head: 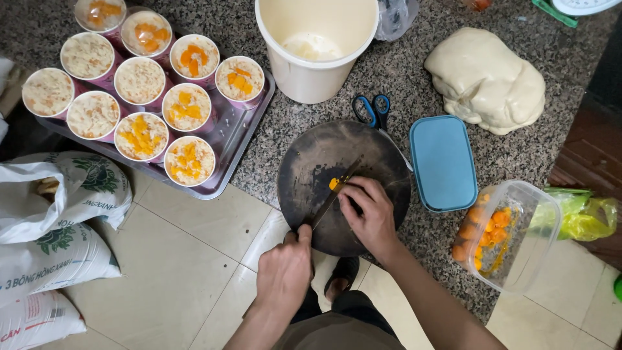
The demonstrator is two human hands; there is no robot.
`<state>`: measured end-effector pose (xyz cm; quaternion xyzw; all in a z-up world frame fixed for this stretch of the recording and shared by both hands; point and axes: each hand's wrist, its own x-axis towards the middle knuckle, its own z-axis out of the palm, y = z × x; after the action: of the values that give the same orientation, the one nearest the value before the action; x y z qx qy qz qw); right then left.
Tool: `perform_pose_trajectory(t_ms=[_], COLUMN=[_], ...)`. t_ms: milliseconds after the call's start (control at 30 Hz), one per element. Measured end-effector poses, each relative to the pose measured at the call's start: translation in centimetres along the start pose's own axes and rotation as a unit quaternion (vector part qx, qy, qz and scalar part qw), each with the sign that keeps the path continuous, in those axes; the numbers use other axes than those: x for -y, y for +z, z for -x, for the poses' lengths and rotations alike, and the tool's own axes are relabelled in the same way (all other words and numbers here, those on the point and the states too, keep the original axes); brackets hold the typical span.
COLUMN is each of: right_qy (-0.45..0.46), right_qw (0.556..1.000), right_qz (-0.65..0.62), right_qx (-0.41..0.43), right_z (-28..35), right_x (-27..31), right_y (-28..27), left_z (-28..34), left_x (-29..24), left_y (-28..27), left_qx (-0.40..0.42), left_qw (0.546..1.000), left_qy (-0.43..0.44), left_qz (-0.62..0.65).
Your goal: Chopping salted egg yolks and placing them into pastry cups filled with batter.
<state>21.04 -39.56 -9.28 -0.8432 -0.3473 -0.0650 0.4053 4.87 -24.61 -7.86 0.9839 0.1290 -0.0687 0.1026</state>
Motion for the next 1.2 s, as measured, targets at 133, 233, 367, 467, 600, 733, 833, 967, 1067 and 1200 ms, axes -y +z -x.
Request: perform_pose_trajectory(t_ms=[133,233,367,467,600,733,833,967,1067,1200], right_qy=[0.011,0.001,0.010,0.012,0.030,0.015,0.013,0.014,0.014,0.016], right_qw=[1.000,1.000,1.000,1.000,0.999,1.000,1.000,1.000,1.000,1.000], right_qz=[0.006,0.006,0.006,0.012,-0.010,0.012,0.008,0.010,0.009,0.007], right_qx=[0.000,-0.017,-0.011,-0.010,-0.009,-0.008,-0.012,-0.010,-0.009,-0.005], right_z=[0.0,0.1,1.1,1.4,1.3,1.4,1.1,0.9,0.7,0.5], right_x=[0.2,0.0,-1.5,-1.9,-1.5,-2.4,-1.7,-1.5,-1.2,-0.8], right_y=[-0.2,0.0,0.5,0.7,0.4,0.9,0.7,0.6,0.5,0.3], left_z=[0.4,1.2,1.7,1.8,2.1,1.9,2.0,1.8,1.6,-0.1], left_x=[0.4,1.1,0.2,0.0,0.3,0.4,0.5,0.7,0.9,0.7], left_y=[-0.3,-1.3,-3.2,-3.5,-3.8,-3.4,-3.7,-3.6,-2.4,-0.2], left_qx=[0.008,0.055,0.068,0.056,0.041,0.067,0.049,0.051,0.041,0.045], left_qw=[1.000,0.998,0.998,0.998,0.999,0.998,0.999,0.999,0.999,0.999], left_qy=[-0.004,-0.016,-0.009,0.002,0.002,0.011,0.008,0.007,0.009,0.012], left_qz=[0.020,-0.019,0.015,0.004,-0.008,-0.007,-0.010,-0.008,-0.006,0.011])
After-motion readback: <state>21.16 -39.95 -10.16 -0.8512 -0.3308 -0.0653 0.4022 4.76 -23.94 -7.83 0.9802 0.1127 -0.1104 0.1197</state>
